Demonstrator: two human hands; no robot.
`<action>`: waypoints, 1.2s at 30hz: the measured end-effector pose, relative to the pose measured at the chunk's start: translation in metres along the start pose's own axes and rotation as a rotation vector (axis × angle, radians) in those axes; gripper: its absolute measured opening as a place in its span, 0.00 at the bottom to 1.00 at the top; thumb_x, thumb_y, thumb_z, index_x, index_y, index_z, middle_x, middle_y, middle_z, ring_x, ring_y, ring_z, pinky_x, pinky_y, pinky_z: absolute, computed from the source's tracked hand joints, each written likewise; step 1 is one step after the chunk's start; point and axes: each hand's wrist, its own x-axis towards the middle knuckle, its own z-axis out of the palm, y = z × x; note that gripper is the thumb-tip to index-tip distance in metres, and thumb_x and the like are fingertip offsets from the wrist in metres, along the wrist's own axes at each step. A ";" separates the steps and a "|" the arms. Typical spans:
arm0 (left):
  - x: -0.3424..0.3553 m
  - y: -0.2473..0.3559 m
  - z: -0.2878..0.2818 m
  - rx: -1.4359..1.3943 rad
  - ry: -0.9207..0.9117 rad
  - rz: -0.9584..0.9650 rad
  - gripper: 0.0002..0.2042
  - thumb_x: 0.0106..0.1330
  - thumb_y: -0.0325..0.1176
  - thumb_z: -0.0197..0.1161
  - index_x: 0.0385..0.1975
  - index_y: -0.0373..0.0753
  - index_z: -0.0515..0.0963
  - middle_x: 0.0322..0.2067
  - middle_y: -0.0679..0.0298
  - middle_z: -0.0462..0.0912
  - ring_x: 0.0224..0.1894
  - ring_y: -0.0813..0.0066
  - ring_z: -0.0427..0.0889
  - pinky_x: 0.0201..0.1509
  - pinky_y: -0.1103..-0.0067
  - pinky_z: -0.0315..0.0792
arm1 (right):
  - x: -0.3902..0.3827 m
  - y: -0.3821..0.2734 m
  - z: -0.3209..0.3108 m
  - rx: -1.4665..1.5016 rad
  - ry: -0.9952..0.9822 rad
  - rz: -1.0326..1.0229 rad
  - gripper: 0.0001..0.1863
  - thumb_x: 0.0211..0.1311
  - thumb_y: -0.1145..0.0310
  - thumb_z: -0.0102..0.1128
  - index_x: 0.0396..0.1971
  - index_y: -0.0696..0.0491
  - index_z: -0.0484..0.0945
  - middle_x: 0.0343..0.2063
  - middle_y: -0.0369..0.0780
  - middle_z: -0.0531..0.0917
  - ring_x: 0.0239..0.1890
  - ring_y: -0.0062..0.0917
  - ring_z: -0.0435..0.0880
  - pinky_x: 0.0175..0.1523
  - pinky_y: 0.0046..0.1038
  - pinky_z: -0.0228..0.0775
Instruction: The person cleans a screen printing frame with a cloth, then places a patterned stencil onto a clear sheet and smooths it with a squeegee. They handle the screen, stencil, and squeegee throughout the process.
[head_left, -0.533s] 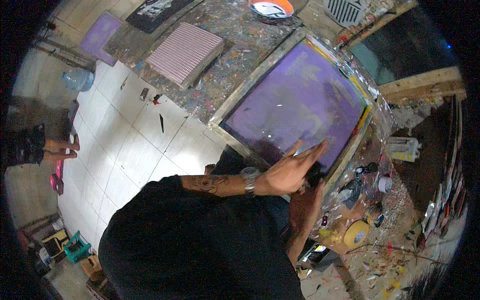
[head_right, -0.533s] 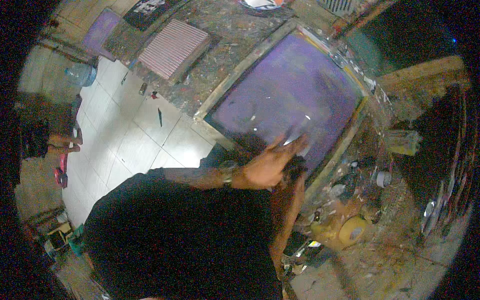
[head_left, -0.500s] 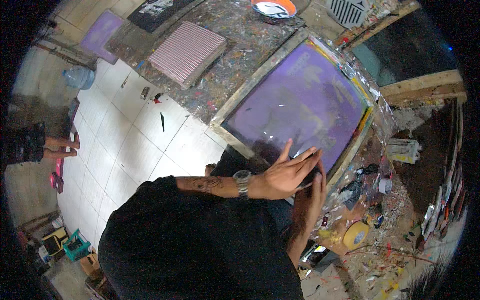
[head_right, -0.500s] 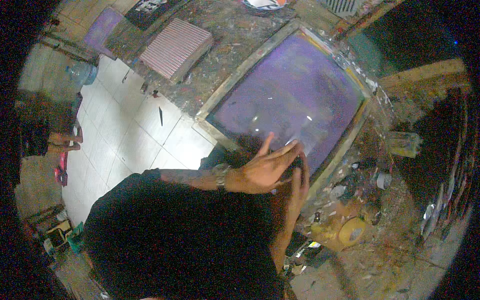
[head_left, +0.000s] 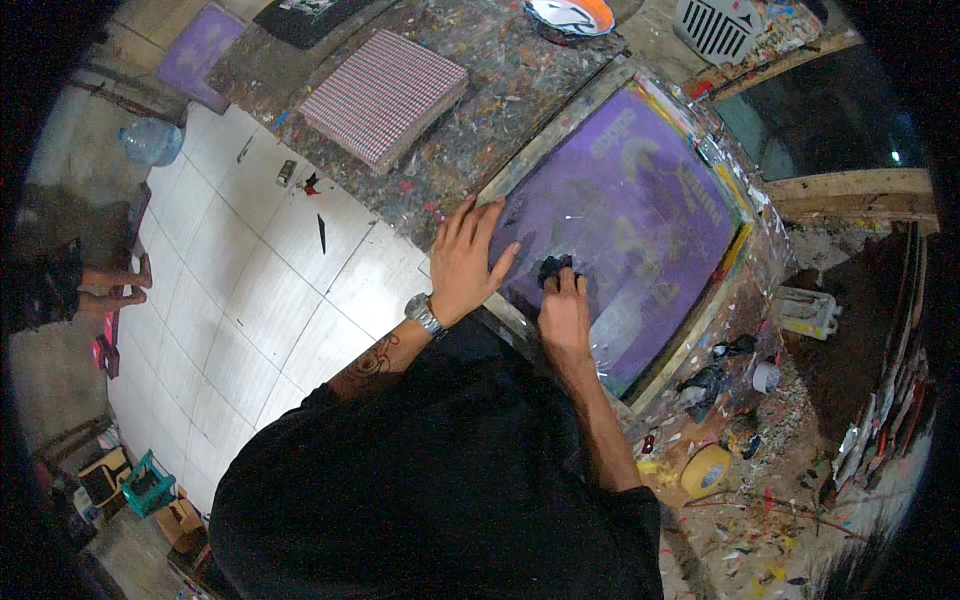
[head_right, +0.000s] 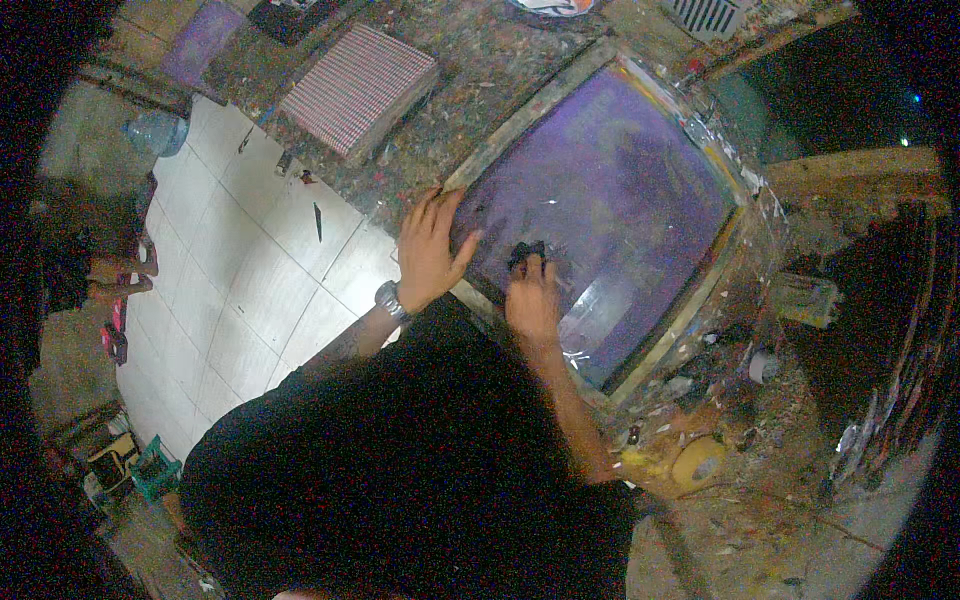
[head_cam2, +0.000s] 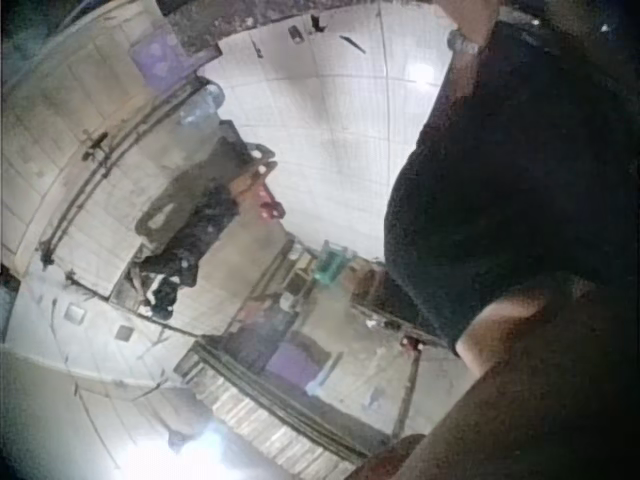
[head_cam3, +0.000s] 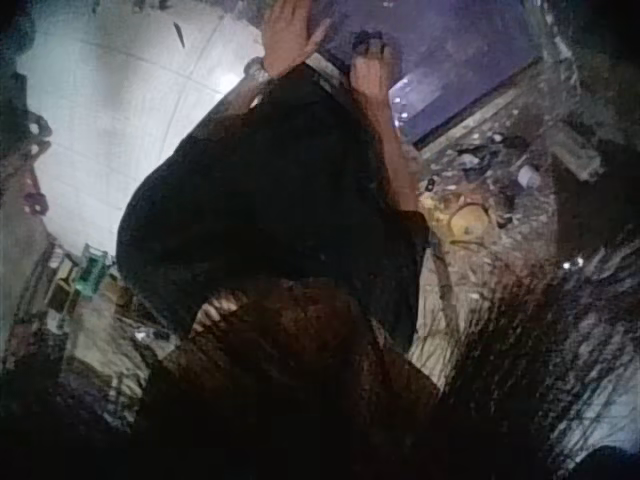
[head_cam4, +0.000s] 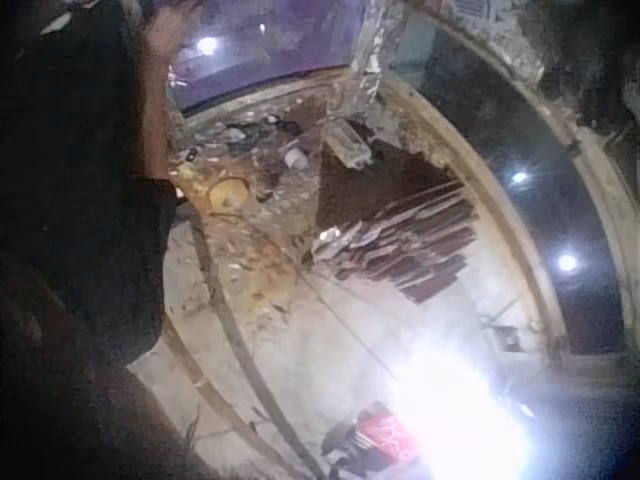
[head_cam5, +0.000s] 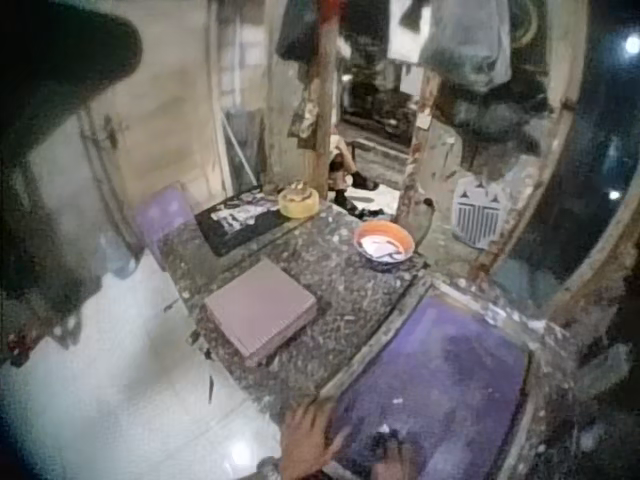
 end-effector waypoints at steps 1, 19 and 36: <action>0.001 0.000 0.000 -0.039 0.015 -0.013 0.28 0.68 0.43 0.65 0.65 0.37 0.70 0.59 0.50 0.75 0.64 0.48 0.72 0.68 0.61 0.65 | 0.002 -0.007 -0.002 -0.018 -0.028 0.022 0.16 0.59 0.78 0.56 0.47 0.66 0.81 0.50 0.55 0.78 0.49 0.53 0.76 0.59 0.48 0.70; 0.019 -0.008 -0.021 -0.370 -0.077 -0.013 0.15 0.71 0.30 0.59 0.55 0.34 0.78 0.55 0.50 0.81 0.60 0.48 0.76 0.67 0.63 0.67 | 0.006 0.017 -0.048 0.750 0.103 0.175 0.13 0.69 0.72 0.62 0.50 0.62 0.82 0.49 0.50 0.85 0.52 0.38 0.85 0.57 0.36 0.76; -0.002 -0.012 -0.001 -0.227 0.111 0.023 0.13 0.72 0.30 0.57 0.53 0.33 0.77 0.49 0.48 0.80 0.51 0.46 0.78 0.57 0.61 0.71 | 0.064 0.023 -0.020 1.019 -0.682 0.391 0.24 0.66 0.56 0.66 0.57 0.55 0.80 0.51 0.42 0.83 0.57 0.28 0.78 0.58 0.36 0.71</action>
